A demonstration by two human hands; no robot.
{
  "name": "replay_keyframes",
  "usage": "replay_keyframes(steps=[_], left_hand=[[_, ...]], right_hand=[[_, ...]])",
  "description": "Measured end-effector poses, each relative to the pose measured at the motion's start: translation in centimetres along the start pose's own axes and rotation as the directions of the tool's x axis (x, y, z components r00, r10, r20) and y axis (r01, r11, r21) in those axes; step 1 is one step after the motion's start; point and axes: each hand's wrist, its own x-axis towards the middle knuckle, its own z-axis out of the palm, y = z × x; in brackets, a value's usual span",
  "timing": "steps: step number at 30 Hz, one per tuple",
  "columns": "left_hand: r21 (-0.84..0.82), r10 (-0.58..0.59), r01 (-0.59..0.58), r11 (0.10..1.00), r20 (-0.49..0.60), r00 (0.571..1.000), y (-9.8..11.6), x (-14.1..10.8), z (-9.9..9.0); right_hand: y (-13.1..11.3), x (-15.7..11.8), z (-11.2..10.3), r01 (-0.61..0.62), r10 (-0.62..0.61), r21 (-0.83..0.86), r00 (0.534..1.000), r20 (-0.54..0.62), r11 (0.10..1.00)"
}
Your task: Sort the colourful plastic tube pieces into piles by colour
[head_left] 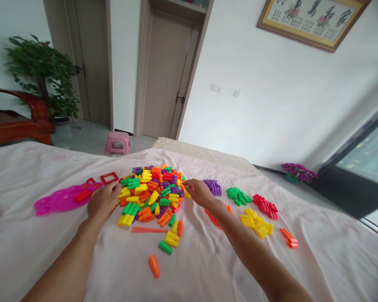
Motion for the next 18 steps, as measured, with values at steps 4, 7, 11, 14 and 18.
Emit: replay_keyframes(steps=[4, 7, 11, 14, 18], left_hand=[[-0.003, -0.008, 0.008, 1.0, 0.009, 1.0, 0.0, 0.1, -0.1], [0.004, -0.009, 0.009, 1.0, 0.023, 1.0, 0.0, 0.1, -0.1], [-0.002, -0.009, 0.009, 1.0, 0.034, 0.999, 0.1, 0.1, -0.2], [0.001, -0.016, 0.016, 1.0, 0.04, 0.999, 0.0, 0.1, -0.2], [0.002, -0.012, 0.012, 1.0, 0.033, 0.999, 0.1, 0.0, -0.2]], right_hand=[[-1.8, 0.5, 1.6, 0.064, -0.065, 0.018, 0.996, 0.061, 0.998], [-2.0, 1.2, 2.5, 0.109, -0.109, -0.006, 0.991, 0.079, 0.994], [-2.3, 1.0, 3.0, 0.104, -0.104, -0.008, 0.994, 0.023, 0.995], [-1.8, 0.8, 2.2, 0.103, -0.096, 0.074, 0.991, -0.088, 0.992], [1.5, 1.3, -0.6, -0.003, 0.031, 0.126, 0.975, -0.221, 0.992]])
